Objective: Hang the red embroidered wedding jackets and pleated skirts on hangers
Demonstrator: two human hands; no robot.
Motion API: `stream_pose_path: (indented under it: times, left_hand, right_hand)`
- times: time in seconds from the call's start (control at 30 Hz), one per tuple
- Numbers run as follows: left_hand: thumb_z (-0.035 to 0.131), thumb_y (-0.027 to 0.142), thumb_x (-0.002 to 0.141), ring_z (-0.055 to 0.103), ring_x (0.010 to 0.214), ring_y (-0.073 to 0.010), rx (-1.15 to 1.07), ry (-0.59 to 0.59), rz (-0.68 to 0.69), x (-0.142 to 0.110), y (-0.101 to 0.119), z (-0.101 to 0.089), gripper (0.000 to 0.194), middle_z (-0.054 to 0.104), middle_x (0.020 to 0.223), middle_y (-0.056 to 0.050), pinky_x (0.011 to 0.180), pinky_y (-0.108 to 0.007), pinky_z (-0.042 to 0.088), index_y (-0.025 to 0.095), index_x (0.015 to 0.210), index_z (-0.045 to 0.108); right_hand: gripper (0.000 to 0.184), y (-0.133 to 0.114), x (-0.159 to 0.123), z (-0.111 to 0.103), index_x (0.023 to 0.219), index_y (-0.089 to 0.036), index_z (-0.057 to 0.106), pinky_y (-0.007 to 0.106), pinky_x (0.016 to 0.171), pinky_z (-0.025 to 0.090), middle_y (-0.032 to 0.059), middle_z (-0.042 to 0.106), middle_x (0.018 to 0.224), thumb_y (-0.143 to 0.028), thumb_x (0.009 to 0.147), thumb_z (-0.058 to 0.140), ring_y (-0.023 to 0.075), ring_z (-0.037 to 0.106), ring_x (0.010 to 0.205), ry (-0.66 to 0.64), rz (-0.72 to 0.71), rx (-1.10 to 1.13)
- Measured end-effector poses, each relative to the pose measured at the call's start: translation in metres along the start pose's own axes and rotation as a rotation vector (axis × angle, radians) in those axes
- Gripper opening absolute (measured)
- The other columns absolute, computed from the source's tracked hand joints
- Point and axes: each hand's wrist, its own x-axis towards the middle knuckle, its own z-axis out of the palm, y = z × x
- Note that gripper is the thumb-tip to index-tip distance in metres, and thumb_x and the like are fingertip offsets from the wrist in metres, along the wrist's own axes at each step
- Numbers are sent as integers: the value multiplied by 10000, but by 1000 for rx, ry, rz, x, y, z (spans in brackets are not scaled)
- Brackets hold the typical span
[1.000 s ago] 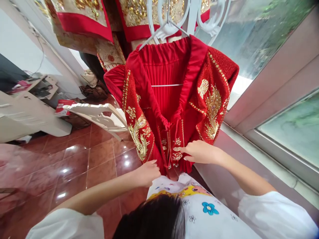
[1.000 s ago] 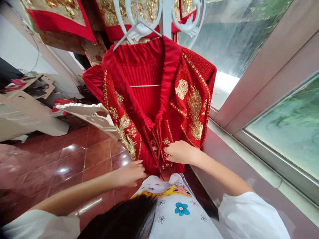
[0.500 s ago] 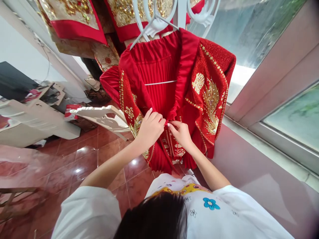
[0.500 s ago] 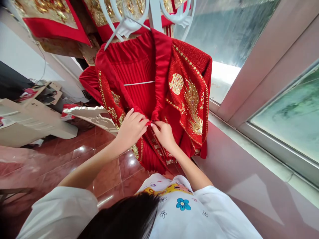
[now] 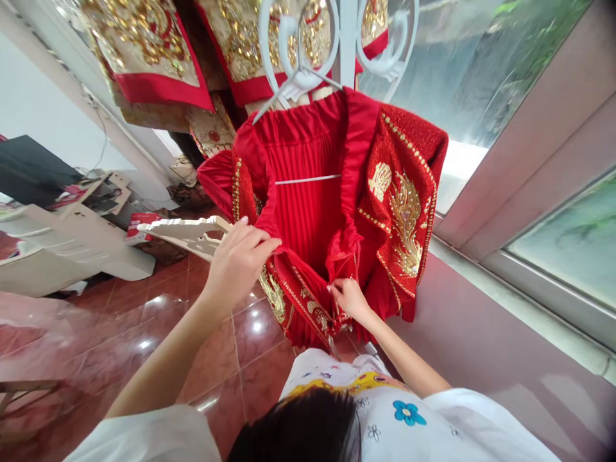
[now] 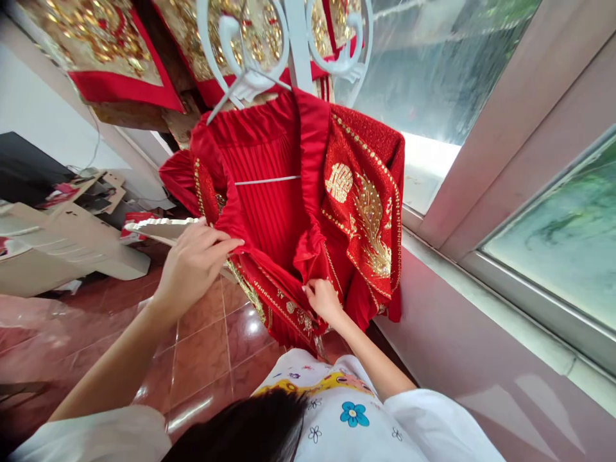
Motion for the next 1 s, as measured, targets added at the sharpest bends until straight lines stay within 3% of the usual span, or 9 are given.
stream_pose_path:
  times: [0.07, 0.13, 0.23, 0.33, 0.47, 0.63, 0.83, 0.9, 1.0]
  left_hand:
    - [463, 229, 892, 560, 927, -207, -75, -97, -32, -2, 1, -5, 228, 620, 930, -64, 983, -482, 431, 221, 966, 679]
    - [552, 299, 850, 493, 1152, -256, -157, -98, -104, 7, 13, -2, 327, 536, 1200, -109, 1013, -485, 404, 221, 1165, 595]
    - [673, 403, 746, 150, 1402, -375, -181, 247, -376, 44, 40, 21, 876, 168, 1496, -205, 1083, -603, 241, 190, 1456, 206]
    - [673, 420, 741, 31, 1408, -435, -67, 627, -741, 82, 46, 57, 987, 37, 1512, -269, 1058, -699, 134, 140, 1470, 69]
    - [626, 311, 797, 246, 1373, -395, 55, 729, -731, 77, 6, 73, 779, 247, 1478, -234, 1066, -636, 264, 174, 1445, 216]
    - [531, 161, 836, 432, 1265, -300, 102, 572, -499, 36, -49, 30, 571, 465, 1369, -103, 1047, -521, 394, 219, 1383, 379]
    - [522, 113, 806, 516, 1147, -294, 249, 392, -611, 55, -90, -47, 460, 580, 1233, -87, 994, -510, 398, 199, 1256, 560]
    - [495, 105, 816, 485, 1180, -267, 173, 356, -568, 68, -111, -56, 453, 559, 1265, -77, 1038, -503, 341, 173, 1259, 558]
    - [459, 139, 854, 503, 1105, -173, -123, 170, -422, 82, -143, -46, 372, 621, 1168, -31, 1025, -352, 383, 71, 1203, 568]
  right_hand:
    - [237, -3, -10, -22, 680, -141, 660, 256, 617, 407, 104, 652, 667, -227, 841, 509, 184, 605, 627, 32, 32, -64]
    - [287, -24, -17, -56, 795, -151, 682, 293, 667, 440, 121, 656, 732, -305, 883, 457, 209, 618, 693, 288, 21, -84]
    - [441, -77, -5, -107, 1249, -161, 552, 400, 881, 442, 175, 595, 1123, -382, 923, 354, 268, 556, 1064, 939, -81, -53]
    - [725, -115, 35, -131, 1462, -101, 260, 575, 989, 318, 238, 273, 1438, -490, 874, 428, 395, 217, 1359, 1185, 14, -191]
    - [873, -96, 82, -138, 1502, -142, 83, 696, 927, 268, 244, 72, 1490, -580, 839, 444, 460, 31, 1377, 1208, 82, -352]
    - [722, -58, 90, -160, 1499, -179, 55, 689, 902, 299, 233, 57, 1484, -447, 906, 366, 434, 114, 1365, 913, 90, -435]
    - [403, -59, 87, -217, 1269, -109, 443, 517, 903, 405, 178, 518, 1103, -211, 910, 292, 284, 499, 1098, 983, 36, -319]
    - [304, -56, 81, -243, 1106, -112, 548, 451, 877, 424, 117, 564, 898, -176, 866, 374, 246, 545, 970, 947, -78, -256]
    - [170, -49, 67, -279, 866, -111, 616, 356, 782, 450, 33, 499, 641, -117, 794, 462, 173, 544, 751, 783, -145, -102]
